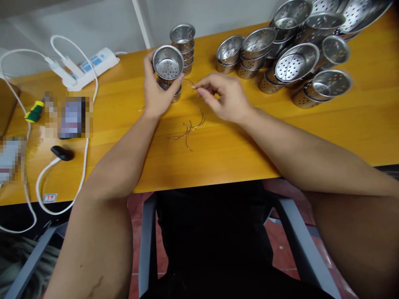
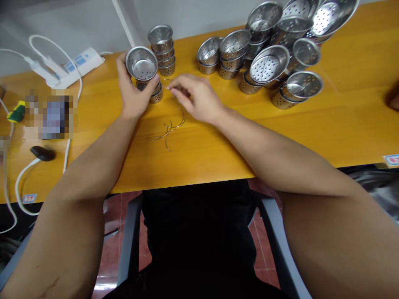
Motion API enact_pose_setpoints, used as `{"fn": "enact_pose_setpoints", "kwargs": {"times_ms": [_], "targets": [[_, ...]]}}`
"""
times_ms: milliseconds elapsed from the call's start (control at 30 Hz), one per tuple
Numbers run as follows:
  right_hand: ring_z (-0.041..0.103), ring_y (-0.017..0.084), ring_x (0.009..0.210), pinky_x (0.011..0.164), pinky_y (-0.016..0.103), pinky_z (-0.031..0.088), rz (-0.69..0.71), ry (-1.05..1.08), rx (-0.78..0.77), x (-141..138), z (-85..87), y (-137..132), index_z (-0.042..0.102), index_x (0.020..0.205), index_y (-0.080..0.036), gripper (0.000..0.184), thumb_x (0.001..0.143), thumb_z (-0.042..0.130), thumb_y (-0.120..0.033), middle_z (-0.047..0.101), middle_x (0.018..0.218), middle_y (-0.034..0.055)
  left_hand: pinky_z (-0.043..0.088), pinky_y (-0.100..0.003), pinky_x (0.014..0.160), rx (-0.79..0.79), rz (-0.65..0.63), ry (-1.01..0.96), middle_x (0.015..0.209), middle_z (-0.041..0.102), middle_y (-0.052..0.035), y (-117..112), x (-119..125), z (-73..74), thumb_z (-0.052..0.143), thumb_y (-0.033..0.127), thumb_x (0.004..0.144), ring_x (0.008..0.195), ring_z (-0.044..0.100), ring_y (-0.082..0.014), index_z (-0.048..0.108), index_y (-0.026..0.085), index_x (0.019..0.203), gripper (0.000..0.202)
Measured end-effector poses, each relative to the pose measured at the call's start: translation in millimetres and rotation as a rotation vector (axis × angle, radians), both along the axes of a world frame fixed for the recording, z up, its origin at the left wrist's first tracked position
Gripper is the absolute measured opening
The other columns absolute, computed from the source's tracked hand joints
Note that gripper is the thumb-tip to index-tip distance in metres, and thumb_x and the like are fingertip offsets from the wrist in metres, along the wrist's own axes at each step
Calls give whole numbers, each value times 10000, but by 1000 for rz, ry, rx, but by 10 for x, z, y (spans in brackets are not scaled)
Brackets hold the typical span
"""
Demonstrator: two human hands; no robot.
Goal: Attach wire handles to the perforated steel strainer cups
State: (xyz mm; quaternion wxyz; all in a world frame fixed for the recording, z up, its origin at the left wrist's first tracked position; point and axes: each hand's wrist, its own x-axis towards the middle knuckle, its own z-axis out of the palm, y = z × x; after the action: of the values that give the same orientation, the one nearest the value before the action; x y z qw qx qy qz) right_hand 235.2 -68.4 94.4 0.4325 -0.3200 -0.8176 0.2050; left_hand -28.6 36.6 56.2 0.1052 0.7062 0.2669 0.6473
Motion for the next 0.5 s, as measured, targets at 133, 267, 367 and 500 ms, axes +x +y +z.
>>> {"fn": "enact_pose_setpoints", "kwargs": {"times_ms": [133,267,367,500], "targets": [[614,272,795,786,436,478,-175,216,-106,144,-8,206,682,1167,-325,405,1200,721,-727,723,922,29,552,-633,1216,96,-45,-80,1416,728,-2,-83,191,50,826,930,914,1319,655,-333,573,545,1496,742],[523,238,741,759,401,378,-243,287,-80,256,25,336,644,1054,-323,435,1158,770,-726,619,877,5,569,-642,1295,-3,-204,16,1537,671,-37,-307,531,57,719,836,985,1461,681,-379,476,557,1591,710],[498,235,755,767,394,358,-261,292,-20,290,39,366,653,1049,-310,406,1161,767,-683,643,935,35,575,-634,1351,44,-349,20,1587,654,-82,-378,693,-13,749,827,973,1528,685,-397,477,480,1649,808],[498,237,768,776,390,367,-259,279,-46,277,41,352,661,1075,-318,368,1180,753,-659,659,951,31,485,-629,1480,-82,-303,190,1699,614,-104,-307,698,-134,985,639,909,1683,597,-416,398,458,1713,1012]]}}
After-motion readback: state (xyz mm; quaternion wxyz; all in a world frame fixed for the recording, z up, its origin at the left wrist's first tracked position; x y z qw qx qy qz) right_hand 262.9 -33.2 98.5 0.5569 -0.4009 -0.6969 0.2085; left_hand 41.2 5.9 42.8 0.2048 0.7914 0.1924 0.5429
